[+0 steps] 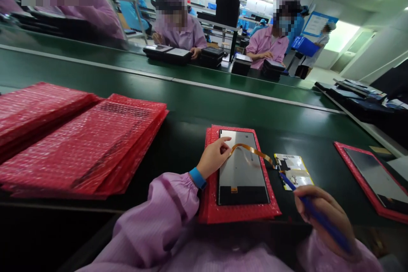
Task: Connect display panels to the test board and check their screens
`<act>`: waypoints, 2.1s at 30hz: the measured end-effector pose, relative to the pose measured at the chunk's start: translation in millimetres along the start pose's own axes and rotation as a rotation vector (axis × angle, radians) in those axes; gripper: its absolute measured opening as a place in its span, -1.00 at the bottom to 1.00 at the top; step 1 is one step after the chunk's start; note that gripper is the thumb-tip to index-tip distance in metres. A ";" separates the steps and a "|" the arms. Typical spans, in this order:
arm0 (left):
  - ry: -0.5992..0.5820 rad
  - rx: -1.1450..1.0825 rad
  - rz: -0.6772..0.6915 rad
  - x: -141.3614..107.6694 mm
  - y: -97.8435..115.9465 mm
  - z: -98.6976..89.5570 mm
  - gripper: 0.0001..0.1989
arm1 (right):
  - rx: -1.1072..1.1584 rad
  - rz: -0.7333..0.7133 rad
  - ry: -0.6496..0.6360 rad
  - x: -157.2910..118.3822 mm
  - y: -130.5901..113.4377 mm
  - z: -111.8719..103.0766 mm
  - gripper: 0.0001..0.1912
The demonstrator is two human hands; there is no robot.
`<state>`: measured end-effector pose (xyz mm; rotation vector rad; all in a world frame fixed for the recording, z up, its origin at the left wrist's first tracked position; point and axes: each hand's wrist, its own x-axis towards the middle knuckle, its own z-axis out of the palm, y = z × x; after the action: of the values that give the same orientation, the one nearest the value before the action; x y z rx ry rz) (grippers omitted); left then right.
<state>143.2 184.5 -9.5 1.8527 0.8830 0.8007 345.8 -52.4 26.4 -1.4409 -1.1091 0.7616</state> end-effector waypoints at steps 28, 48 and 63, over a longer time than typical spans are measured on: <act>-0.020 0.008 0.015 -4.2 1.4 -0.4 -0.67 | -0.194 -0.001 -0.006 39.5 30.1 114.1 -0.54; -0.073 -0.299 -0.102 0.9 0.0 -7.4 -0.64 | -0.726 -0.382 0.174 4.7 67.8 -8.4 -0.83; -0.332 -0.499 -0.127 -68.7 64.9 -21.6 -0.50 | -0.457 -0.307 0.172 72.4 71.0 -11.7 -0.47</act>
<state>104.9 115.4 46.6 1.4172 0.5231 0.5488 397.3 13.9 -31.5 -1.6214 -1.3849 0.1653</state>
